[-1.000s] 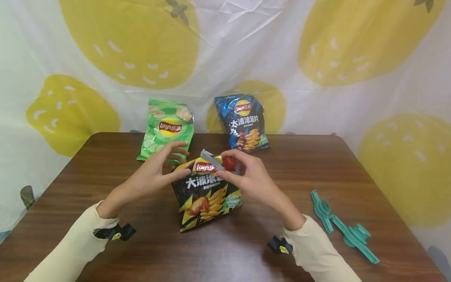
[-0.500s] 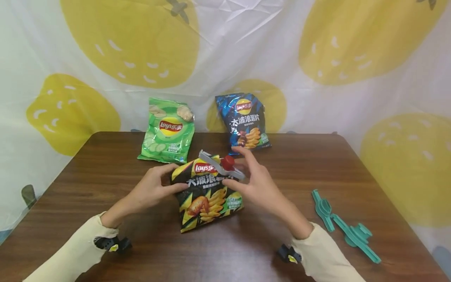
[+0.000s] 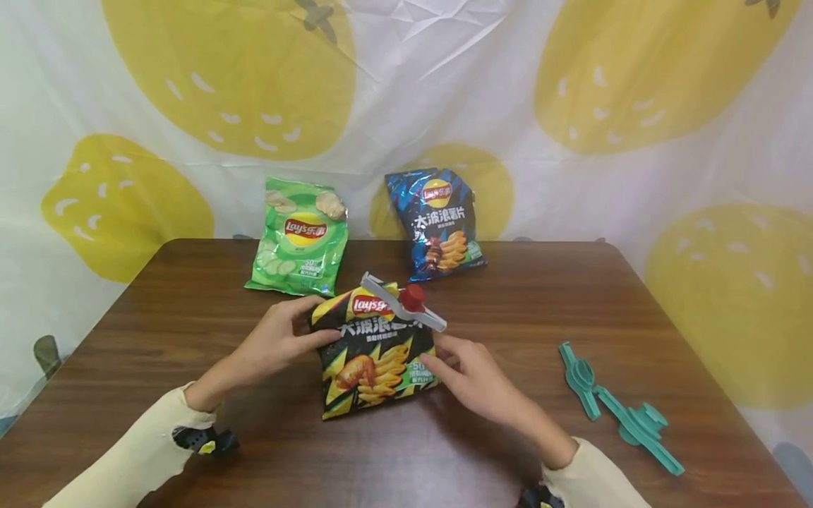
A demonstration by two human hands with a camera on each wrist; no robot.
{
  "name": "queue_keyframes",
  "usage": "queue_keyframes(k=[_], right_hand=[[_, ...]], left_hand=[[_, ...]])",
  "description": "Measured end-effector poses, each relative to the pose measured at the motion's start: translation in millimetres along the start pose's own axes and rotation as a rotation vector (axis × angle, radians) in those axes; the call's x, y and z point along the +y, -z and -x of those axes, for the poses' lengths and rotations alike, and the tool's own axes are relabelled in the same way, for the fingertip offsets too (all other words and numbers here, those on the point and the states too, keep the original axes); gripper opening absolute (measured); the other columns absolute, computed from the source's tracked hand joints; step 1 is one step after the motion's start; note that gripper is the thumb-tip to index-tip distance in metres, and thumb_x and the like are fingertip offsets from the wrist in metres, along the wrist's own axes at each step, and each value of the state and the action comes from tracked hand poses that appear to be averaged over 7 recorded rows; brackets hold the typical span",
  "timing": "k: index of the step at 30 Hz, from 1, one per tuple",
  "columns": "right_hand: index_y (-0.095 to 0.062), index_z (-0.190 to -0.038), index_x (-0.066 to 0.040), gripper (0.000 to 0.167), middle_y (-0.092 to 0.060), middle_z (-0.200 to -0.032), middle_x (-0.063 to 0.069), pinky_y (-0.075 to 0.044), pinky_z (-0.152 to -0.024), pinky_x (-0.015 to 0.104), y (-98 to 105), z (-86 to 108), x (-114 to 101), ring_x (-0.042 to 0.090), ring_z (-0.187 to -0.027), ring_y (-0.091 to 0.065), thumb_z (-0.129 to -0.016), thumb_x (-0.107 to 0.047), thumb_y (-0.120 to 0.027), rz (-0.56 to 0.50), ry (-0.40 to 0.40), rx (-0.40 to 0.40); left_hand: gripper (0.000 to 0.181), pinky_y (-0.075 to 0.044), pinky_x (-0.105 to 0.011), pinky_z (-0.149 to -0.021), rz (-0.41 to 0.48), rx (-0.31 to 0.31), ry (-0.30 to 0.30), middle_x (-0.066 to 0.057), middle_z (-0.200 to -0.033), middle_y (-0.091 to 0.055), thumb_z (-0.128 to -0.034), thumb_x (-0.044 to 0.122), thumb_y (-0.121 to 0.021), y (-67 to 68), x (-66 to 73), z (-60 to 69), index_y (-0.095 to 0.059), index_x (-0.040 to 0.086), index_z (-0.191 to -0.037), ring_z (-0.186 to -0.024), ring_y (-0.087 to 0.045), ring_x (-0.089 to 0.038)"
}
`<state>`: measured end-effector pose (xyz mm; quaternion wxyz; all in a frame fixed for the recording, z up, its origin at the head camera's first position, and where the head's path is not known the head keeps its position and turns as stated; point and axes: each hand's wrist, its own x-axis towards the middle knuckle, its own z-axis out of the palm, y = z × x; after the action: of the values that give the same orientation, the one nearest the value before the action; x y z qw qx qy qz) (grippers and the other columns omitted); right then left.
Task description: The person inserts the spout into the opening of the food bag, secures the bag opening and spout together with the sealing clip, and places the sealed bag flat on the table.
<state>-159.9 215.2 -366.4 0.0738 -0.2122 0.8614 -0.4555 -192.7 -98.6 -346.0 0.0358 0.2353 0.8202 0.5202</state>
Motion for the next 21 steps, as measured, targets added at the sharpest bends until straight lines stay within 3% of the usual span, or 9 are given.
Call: queue_keyframes(k=[6,13,21], right_hand=[[-0.049,-0.069,-0.017,0.034,-0.051,-0.064,-0.002,-0.044,-0.05,0.026,-2.2,4.5,0.1,0.011,-0.055,-0.053,-0.101,-0.02,-0.06,0.062,0.046,0.116],[-0.064,-0.077,-0.012,0.026,-0.065,-0.073,0.002,-0.056,-0.06,0.033,4.5,13.1,-0.7,0.012,-0.064,-0.068,-0.102,-0.017,-0.058,0.04,0.039,0.157],[-0.058,-0.07,-0.015,0.033,-0.041,-0.057,-0.009,-0.037,-0.049,0.025,22.5,21.0,-2.6,0.006,-0.054,-0.043,-0.102,-0.02,-0.059,0.162,0.039,0.273]], left_hand=[[0.025,-0.059,-0.029,-0.069,0.041,-0.016,-0.004,-0.012,-0.101,-0.068,-0.0882,0.013,-0.077,-3.7,-0.3,-4.8,-0.066,0.002,-0.109,-0.082,-0.068,-0.017],[0.022,-0.059,-0.03,-0.068,0.068,-0.06,0.004,-0.013,-0.102,-0.067,-0.0894,0.01,-0.075,-7.1,3.7,-9.9,-0.065,0.002,-0.107,-0.08,-0.068,-0.018],[0.028,-0.059,-0.031,-0.076,0.114,-0.057,0.015,-0.013,-0.11,-0.067,-0.0927,0.012,-0.071,-21.1,12.9,-25.0,-0.063,0.001,-0.117,-0.092,-0.07,-0.02]])
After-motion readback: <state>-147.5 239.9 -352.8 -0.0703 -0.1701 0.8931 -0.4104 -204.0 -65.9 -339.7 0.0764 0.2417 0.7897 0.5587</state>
